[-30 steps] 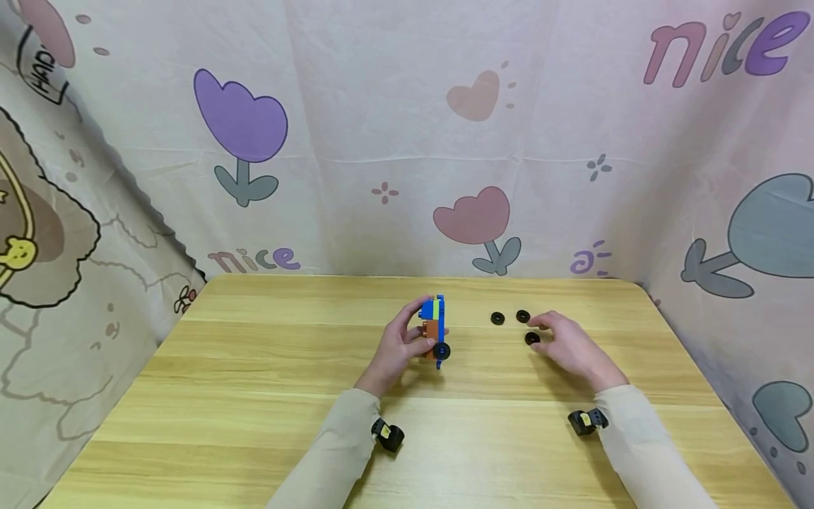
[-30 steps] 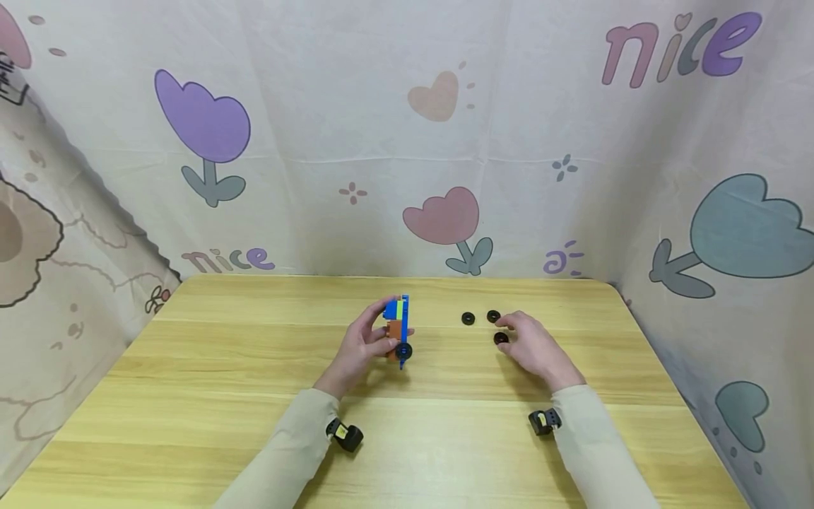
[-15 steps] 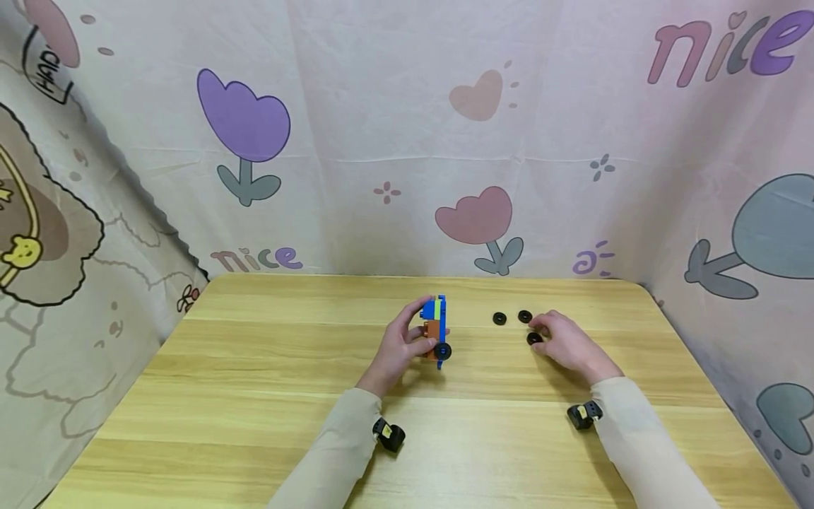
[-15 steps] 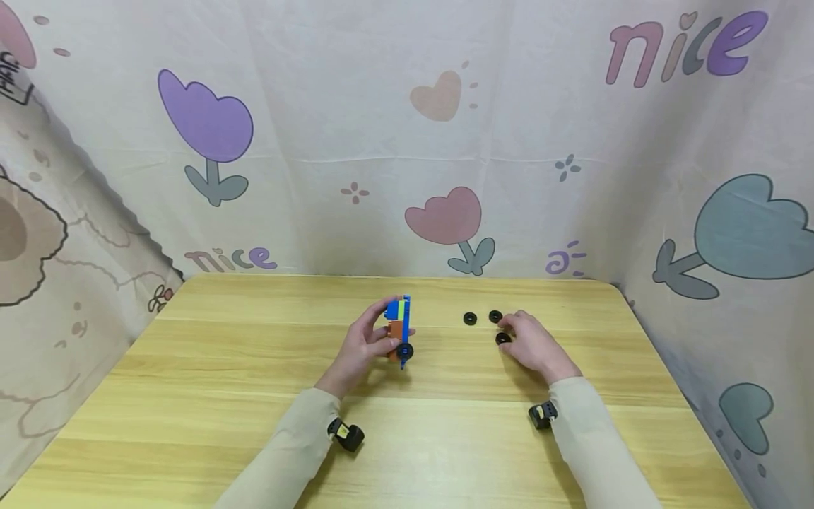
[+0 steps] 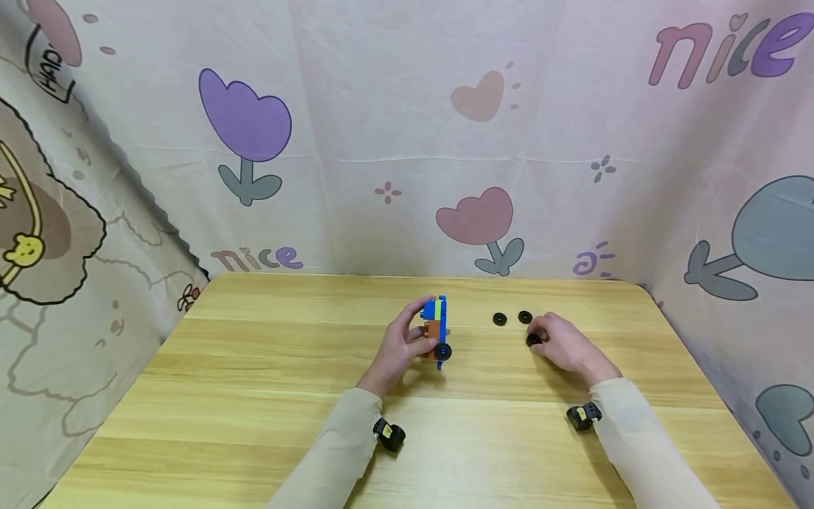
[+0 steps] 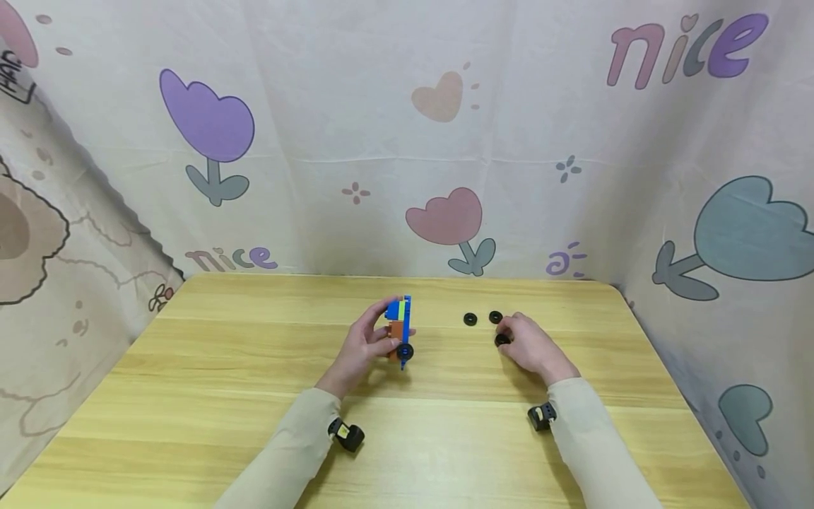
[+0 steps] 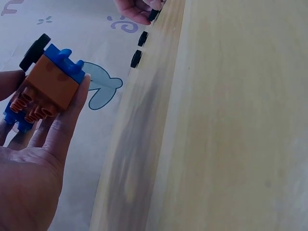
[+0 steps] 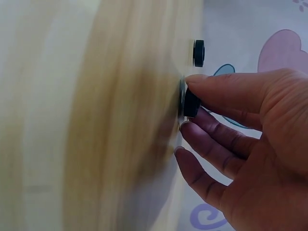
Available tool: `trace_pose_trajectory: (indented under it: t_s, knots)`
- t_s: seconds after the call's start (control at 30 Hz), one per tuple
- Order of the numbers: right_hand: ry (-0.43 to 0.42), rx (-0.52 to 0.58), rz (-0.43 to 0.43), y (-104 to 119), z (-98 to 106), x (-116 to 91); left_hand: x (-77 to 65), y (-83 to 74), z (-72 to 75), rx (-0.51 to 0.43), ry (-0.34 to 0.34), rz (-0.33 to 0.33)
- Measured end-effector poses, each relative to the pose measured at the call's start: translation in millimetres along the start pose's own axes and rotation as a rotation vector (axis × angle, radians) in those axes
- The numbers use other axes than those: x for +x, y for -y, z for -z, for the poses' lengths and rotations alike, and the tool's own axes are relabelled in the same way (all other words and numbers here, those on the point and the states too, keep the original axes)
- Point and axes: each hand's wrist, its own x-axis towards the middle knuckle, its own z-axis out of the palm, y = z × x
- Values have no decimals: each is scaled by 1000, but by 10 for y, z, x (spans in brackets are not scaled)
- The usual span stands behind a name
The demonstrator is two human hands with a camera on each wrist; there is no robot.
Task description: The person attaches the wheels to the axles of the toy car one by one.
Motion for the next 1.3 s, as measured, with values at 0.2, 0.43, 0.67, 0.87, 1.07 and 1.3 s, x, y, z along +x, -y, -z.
trace_pose_trajectory:
  t_s: [0.2, 0.43, 0.67, 0.87, 1.07, 1.3]
  knots:
    - [-8, 26, -1, 25, -3, -21, 1, -7, -12, 0, -20, 4]
    - [-13, 42, -6, 83, 18, -48, 3, -7, -18, 14, -28, 21]
    - [-27, 15, 20, 164, 50, -96, 2, 9, -14, 5, -13, 8]
    - [-19, 23, 20, 256, 83, -125, -12, 21, -19, 12, -16, 10]
    - [-60, 10, 50, 340, 91, -132, -9, 12, -15, -1, -18, 13]
    - [-108, -5, 90, 394, 81, -136, 23, -20, -2, 19, -6, -4]
